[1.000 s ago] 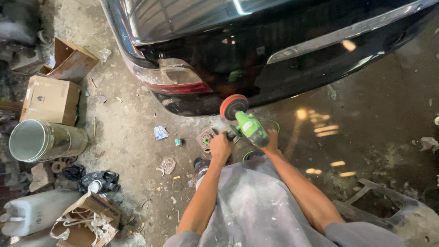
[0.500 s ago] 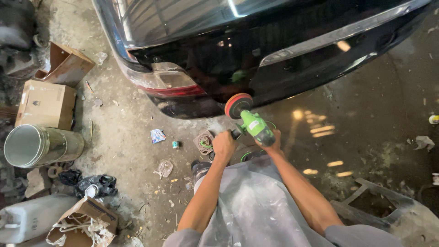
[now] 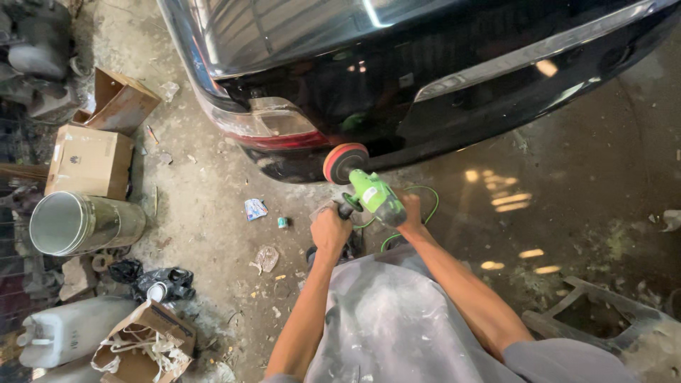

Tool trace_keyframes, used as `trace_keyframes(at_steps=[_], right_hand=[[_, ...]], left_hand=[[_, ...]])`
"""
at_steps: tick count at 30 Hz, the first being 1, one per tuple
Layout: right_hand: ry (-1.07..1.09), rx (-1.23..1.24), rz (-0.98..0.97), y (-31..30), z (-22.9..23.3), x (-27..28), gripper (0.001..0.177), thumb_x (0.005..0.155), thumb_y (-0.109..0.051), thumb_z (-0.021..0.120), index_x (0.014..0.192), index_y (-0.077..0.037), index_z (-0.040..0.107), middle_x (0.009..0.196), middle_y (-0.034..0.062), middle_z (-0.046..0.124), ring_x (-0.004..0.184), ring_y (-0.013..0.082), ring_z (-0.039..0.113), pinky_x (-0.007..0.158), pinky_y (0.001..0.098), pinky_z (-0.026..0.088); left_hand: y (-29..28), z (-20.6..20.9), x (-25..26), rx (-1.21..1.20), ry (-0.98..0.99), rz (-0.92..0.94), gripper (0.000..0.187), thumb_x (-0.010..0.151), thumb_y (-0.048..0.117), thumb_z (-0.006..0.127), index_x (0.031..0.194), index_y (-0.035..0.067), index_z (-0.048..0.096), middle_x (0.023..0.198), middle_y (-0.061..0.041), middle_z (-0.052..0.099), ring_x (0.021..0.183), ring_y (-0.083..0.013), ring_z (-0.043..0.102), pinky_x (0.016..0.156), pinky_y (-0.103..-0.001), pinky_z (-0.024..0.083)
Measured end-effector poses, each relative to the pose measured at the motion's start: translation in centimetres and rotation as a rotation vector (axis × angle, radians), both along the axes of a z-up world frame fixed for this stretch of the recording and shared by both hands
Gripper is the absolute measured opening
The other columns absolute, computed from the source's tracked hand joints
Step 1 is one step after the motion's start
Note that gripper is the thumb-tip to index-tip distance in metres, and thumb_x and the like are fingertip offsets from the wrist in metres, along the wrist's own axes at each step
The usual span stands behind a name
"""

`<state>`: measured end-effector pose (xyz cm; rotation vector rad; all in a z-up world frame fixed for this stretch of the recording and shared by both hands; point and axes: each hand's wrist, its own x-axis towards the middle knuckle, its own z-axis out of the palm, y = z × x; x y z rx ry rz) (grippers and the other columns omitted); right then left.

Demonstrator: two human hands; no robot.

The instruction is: The person polishes the rear bumper and trunk area of a black car using a green power polisher.

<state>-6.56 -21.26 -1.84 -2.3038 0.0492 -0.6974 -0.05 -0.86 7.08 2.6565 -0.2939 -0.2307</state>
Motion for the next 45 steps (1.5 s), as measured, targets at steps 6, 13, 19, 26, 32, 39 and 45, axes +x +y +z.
trace_keyframes(at_steps=[6, 13, 19, 26, 32, 39, 45], right_hand=[[0.076, -0.108, -0.074, -0.8, -3.2, -0.3, 0.023, 0.074, -0.026, 0.078, 0.064, -0.013, 0.063, 0.058, 0.0107, 0.060, 0.050, 0.0311, 0.058, 0.049, 0.0458, 0.042], [-0.116, -0.110, -0.157, -3.4, -0.6, -2.1, 0.023, 0.067, -0.024, 0.080, 0.076, -0.011, 0.063, 0.070, 0.0087, 0.063, 0.063, 0.0303, 0.062, 0.058, 0.0413, 0.049], [-0.138, -0.112, -0.189, -4.3, 0.3, -2.0, 0.017, 0.072, -0.018, 0.078, 0.074, -0.013, 0.062, 0.070, 0.0062, 0.062, 0.063, 0.0296, 0.063, 0.058, 0.0407, 0.050], [-0.271, -0.078, -0.121, -4.3, 1.0, -1.8, 0.014, 0.077, -0.016, 0.076, 0.081, -0.012, 0.064, 0.076, 0.0066, 0.063, 0.066, 0.0296, 0.064, 0.058, 0.0393, 0.051], [-0.181, -0.182, -0.158, -4.6, 1.0, -1.6, 0.016, 0.072, -0.016, 0.080, 0.073, -0.015, 0.064, 0.067, 0.0058, 0.063, 0.058, 0.0289, 0.062, 0.054, 0.0415, 0.048], [-0.284, -0.235, -0.172, -5.2, 7.4, -1.6, 0.015, 0.078, -0.016, 0.083, 0.081, -0.013, 0.069, 0.073, 0.0068, 0.067, 0.061, 0.0281, 0.065, 0.056, 0.0403, 0.051], [-0.231, -0.321, -0.197, -5.7, 7.6, -1.3, 0.014, 0.081, -0.017, 0.084, 0.085, -0.012, 0.072, 0.075, 0.0067, 0.069, 0.062, 0.0275, 0.067, 0.057, 0.0396, 0.053]], left_hand=[[-0.6, -0.5, 0.1, 0.028, 0.016, -0.025, 0.026, 0.073, 0.020, 0.069, 0.095, 0.008, 0.076, 0.086, -0.023, 0.073, 0.082, -0.0434, 0.071, 0.074, -0.053, 0.055], [-4.8, 1.5, 0.2, 0.061, 0.048, -0.134, 0.035, 0.078, 0.039, 0.075, 0.092, 0.007, 0.075, 0.081, -0.025, 0.072, 0.076, -0.0449, 0.071, 0.070, -0.054, 0.056], [-6.0, 4.0, 0.3, 0.064, -0.026, -0.195, 0.042, 0.080, 0.047, 0.076, 0.093, 0.006, 0.074, 0.078, -0.024, 0.072, 0.074, -0.0447, 0.071, 0.067, -0.054, 0.056], [-6.1, 4.8, 0.1, 0.103, 0.043, -0.180, 0.063, 0.075, 0.062, 0.077, 0.094, 0.003, 0.071, 0.077, -0.025, 0.072, 0.073, -0.0452, 0.071, 0.065, -0.055, 0.056], [-6.3, 4.5, -0.4, 0.106, 0.037, -0.150, 0.061, 0.074, 0.060, 0.080, 0.092, 0.002, 0.073, 0.080, -0.025, 0.072, 0.075, -0.0451, 0.072, 0.067, -0.054, 0.056], [-7.1, 8.8, -0.4, 0.071, -0.070, -0.172, 0.036, 0.077, 0.038, 0.078, 0.085, 0.004, 0.072, 0.075, -0.024, 0.072, 0.071, -0.0436, 0.071, 0.064, -0.053, 0.056], [-7.8, 8.6, -0.1, 0.039, -0.088, -0.175, 0.032, 0.079, 0.034, 0.077, 0.087, 0.004, 0.072, 0.075, -0.024, 0.071, 0.070, -0.0435, 0.071, 0.064, -0.054, 0.055]])
